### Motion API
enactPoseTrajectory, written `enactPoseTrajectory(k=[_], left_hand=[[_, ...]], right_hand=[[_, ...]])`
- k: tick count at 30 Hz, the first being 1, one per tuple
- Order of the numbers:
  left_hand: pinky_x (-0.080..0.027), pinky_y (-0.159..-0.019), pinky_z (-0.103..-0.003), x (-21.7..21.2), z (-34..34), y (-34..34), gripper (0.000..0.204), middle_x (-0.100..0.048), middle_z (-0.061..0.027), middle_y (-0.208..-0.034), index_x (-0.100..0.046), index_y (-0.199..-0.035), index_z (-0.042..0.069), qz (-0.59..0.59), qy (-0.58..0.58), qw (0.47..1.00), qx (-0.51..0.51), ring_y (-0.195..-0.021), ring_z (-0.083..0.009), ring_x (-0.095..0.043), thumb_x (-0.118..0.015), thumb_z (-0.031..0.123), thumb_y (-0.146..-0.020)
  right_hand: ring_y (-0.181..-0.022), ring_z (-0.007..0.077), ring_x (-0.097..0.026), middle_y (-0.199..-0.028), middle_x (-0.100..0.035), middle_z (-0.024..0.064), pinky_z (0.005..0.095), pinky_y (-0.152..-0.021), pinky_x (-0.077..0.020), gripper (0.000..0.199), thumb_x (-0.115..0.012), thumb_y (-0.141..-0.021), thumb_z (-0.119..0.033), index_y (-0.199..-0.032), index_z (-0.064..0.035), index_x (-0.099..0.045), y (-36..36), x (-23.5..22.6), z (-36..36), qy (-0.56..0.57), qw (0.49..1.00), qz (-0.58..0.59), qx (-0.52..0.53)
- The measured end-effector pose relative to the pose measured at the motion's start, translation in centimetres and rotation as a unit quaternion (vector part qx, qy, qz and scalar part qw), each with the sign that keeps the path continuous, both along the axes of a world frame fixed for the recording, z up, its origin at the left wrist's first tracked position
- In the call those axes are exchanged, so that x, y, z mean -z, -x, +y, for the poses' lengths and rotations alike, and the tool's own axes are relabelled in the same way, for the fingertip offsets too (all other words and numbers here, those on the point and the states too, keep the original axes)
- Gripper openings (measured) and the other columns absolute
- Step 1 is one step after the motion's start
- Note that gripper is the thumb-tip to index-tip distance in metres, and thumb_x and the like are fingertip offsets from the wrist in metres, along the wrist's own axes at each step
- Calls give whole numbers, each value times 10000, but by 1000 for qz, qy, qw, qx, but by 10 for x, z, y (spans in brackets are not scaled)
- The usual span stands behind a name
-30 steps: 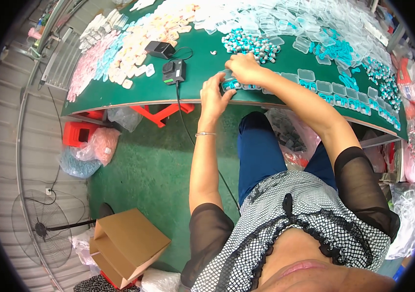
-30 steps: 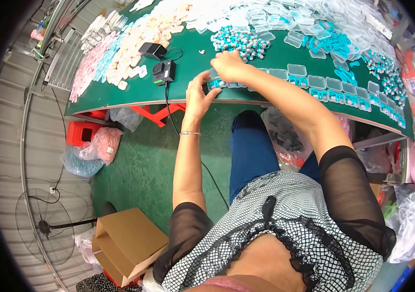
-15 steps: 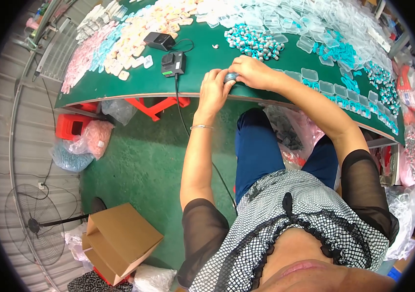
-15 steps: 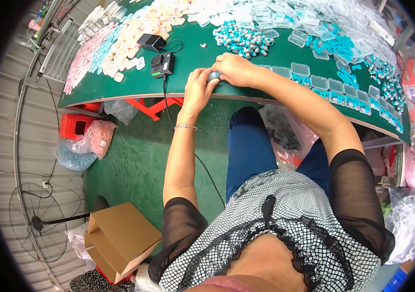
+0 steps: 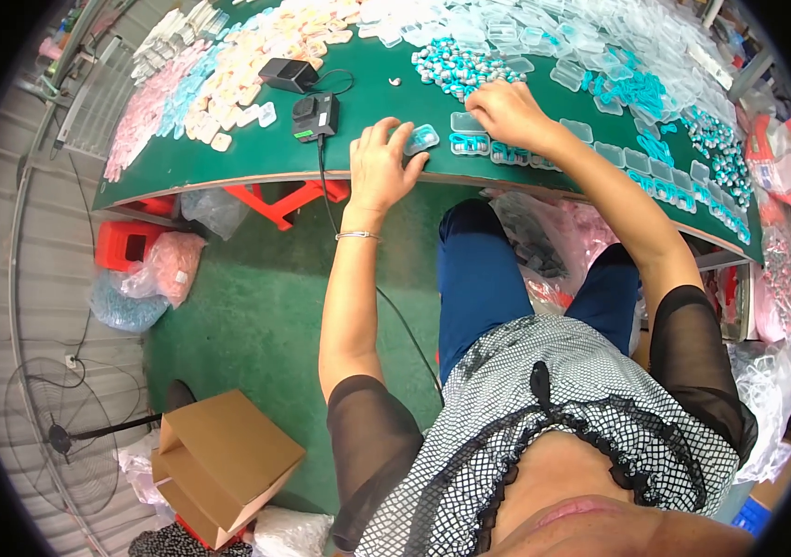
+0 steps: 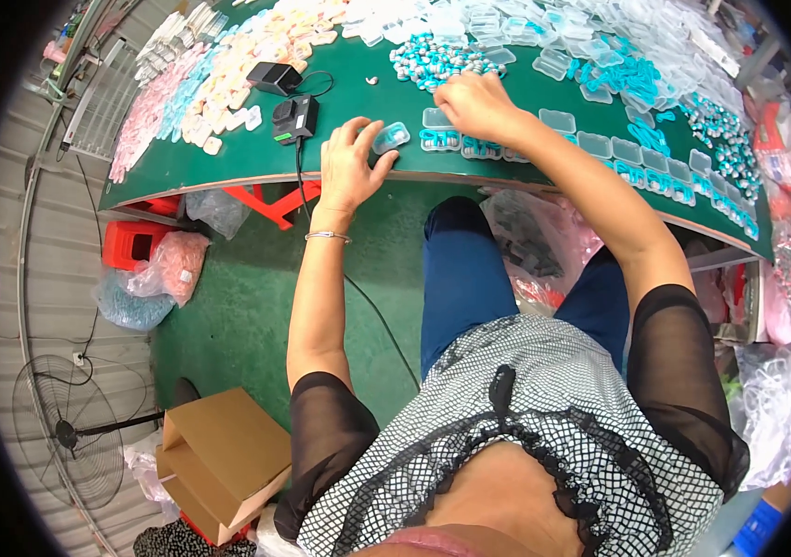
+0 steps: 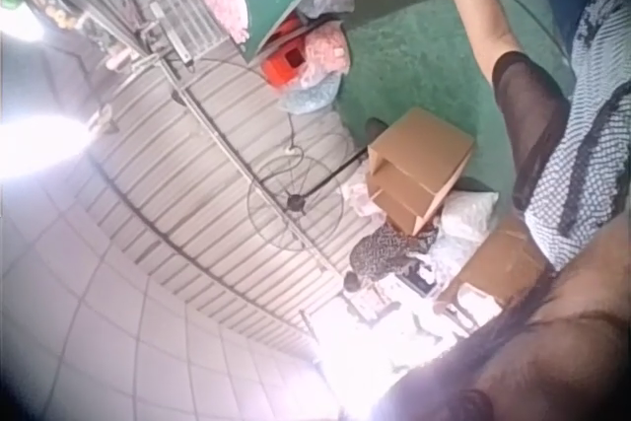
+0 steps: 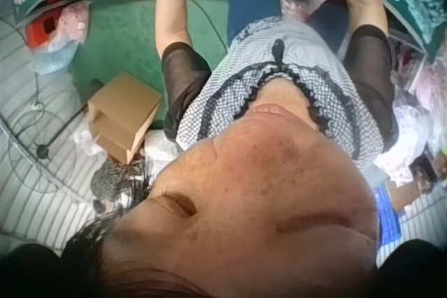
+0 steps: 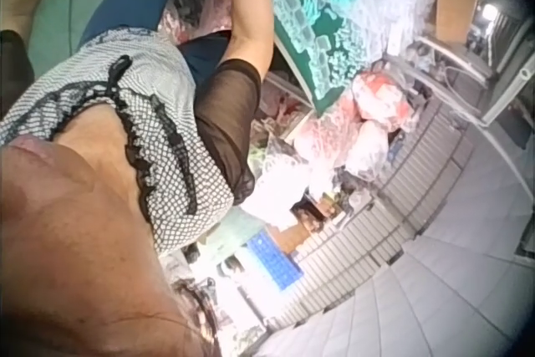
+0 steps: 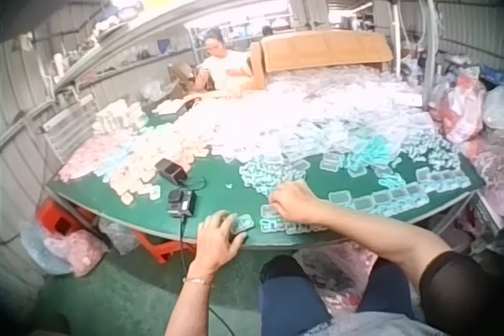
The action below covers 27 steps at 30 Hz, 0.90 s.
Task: Sorting small blue and white plastic components into clear plastic containers.
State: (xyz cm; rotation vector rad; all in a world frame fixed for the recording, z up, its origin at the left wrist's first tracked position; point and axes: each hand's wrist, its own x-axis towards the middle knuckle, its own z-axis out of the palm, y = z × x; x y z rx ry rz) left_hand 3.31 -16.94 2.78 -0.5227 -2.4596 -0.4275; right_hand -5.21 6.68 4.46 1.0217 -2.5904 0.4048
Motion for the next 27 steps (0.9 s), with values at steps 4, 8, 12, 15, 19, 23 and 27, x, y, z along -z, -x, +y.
enactPoseTrajectory(k=[4, 8, 12, 15, 19, 23, 27], left_hand=[[-391, -821, -398, -5, 23, -2, 465, -574, -53, -1104, -618, -1082, 102, 24, -8, 999, 32, -1049, -248, -509, -750, 312, -689], [-365, -840, -394, 2, 41, 9, 449, -589, -45, -1071, -636, -1040, 110, 16, 24, 998, 64, -1043, -240, -509, -757, 339, -674], [-355, -845, -405, 6, 44, 12, 403, -602, -28, -1040, -656, -984, 113, -1, 12, 999, 49, -1038, -231, -510, -755, 355, -678], [-340, -851, -419, 8, 47, 10, 388, -607, -17, -1026, -665, -970, 118, -6, -6, 1000, 30, -1039, -226, -508, -754, 362, -681], [-316, -855, -439, 13, 48, 4, 381, -612, -5, -1016, -671, -984, 126, -8, -9, 1000, 1, -1040, -222, -502, -749, 357, -690], [-307, -853, -450, 18, 54, -1, 362, -606, -3, -1031, -671, -997, 123, 5, -13, 1000, -7, -1038, -224, -499, -742, 329, -708], [-302, -852, -460, 22, 61, -6, 335, -589, -4, -1064, -666, -1018, 122, 41, 3, 998, -38, -1049, -225, -490, -728, 282, -730]], right_hand=[[-938, 281, -570, -952, -637, 60, 464, -738, -408, 178, -599, -823, -230, -942, -116, -666, -15, 4, 5, -49, 997, -4, 56], [-977, 280, -553, -1010, -630, 66, 470, -787, -376, 213, -633, -803, -230, -976, -110, -663, -18, 1, 1, -69, 992, -48, 90], [-998, 285, -552, -998, -617, 79, 460, -812, -382, 239, -679, -751, -191, -967, -94, -652, -14, 6, 4, -17, 992, -79, 98], [-968, 298, -565, -955, -598, 91, 440, -796, -428, 222, -690, -725, -128, -934, -81, -635, -12, 11, 6, 65, 997, -19, 28], [-902, 308, -582, -930, -576, 102, 413, -759, -473, 205, -679, -718, -62, -914, -71, -617, -18, 9, 3, 105, 994, -19, 0], [-806, 311, -601, -875, -585, 110, 403, -684, -498, 154, -649, -741, -43, -892, -64, -624, -26, 10, 3, 138, 989, 41, -35], [-767, 308, -609, -819, -591, 108, 400, -654, -501, 112, -636, -772, -82, -880, -57, -635, -38, 11, 1, 166, 984, 58, -41]])
